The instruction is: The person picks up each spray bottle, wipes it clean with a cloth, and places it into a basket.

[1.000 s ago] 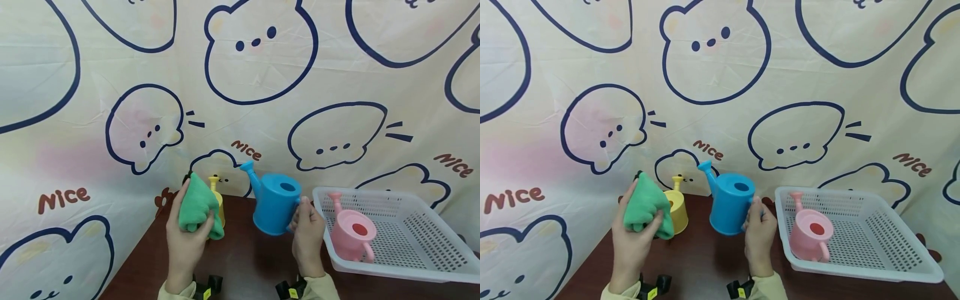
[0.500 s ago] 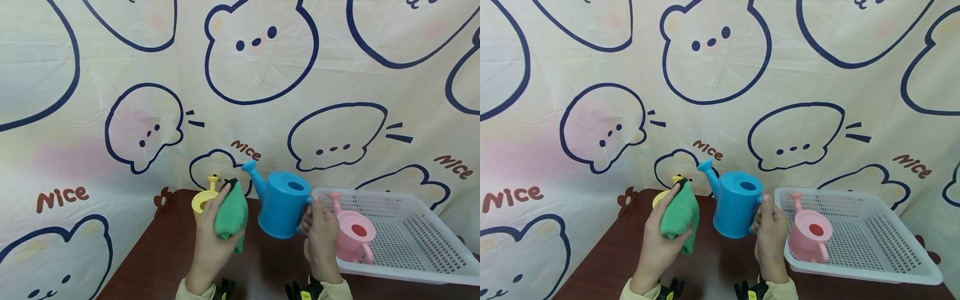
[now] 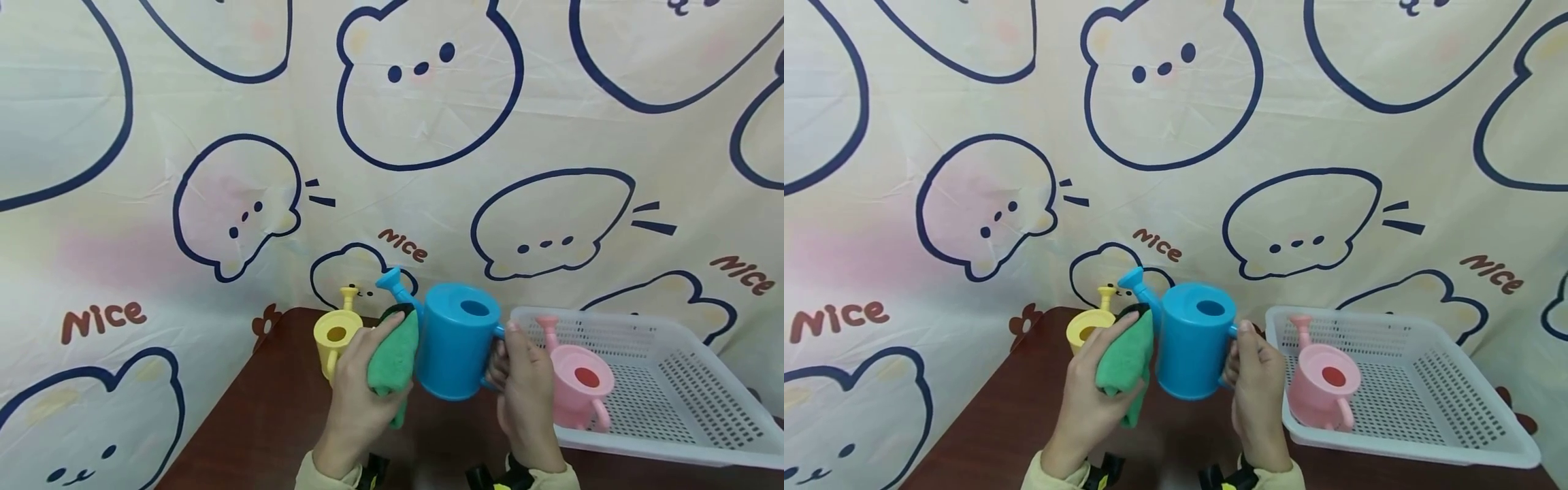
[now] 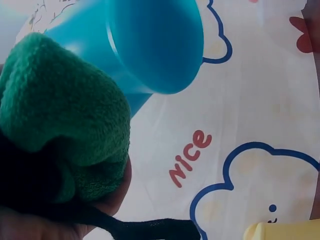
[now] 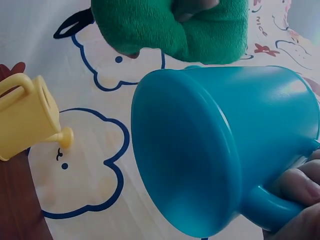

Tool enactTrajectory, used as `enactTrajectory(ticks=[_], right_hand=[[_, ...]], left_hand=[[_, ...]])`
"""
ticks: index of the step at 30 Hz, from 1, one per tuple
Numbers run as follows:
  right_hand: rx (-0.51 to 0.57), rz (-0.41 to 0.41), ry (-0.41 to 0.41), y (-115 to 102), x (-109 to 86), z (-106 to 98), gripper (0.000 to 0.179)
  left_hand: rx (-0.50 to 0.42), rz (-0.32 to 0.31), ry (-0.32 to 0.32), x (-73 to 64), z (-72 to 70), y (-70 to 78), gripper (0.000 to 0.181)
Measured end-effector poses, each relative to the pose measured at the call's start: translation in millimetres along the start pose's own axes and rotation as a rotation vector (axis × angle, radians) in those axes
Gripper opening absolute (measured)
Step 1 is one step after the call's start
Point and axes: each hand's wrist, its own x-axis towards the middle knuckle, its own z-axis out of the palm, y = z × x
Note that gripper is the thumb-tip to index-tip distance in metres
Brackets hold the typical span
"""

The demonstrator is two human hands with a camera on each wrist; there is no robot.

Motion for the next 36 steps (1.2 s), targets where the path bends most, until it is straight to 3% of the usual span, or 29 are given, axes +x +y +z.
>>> enactTrajectory(ticks=[5,16,23,30,36], right_hand=[[0.005,-0.032,-0.064,-2.1,-1.7,1.0,0.049],[-0.062,-0.05,-0.172,-6.8,-2.2,-8.6,0.053],[-0.058,-0.049,-0.184,-10.6,-4.1,-10.9,0.055],[-0.021,-0.076,-0.186,-11.4,-4.8,-15.6,0.054],[-0.007,-0.069,-0.168,-13.4,-3.8,-18.7,0.05]], left_hand=[[0.011,0.022,-0.013,0.1,0.5,1.0,0.094],[-0.003,-0.001,-0.128,-0.7,-6.0,-1.5,0.094],[0.03,-0.018,-0.152,-0.4,-8.3,0.1,0.091],[0.058,-0.073,-0.211,-0.2,-7.5,1.1,0.09],[0.067,-0.038,-0.238,-0.8,-4.1,-0.4,0.091]])
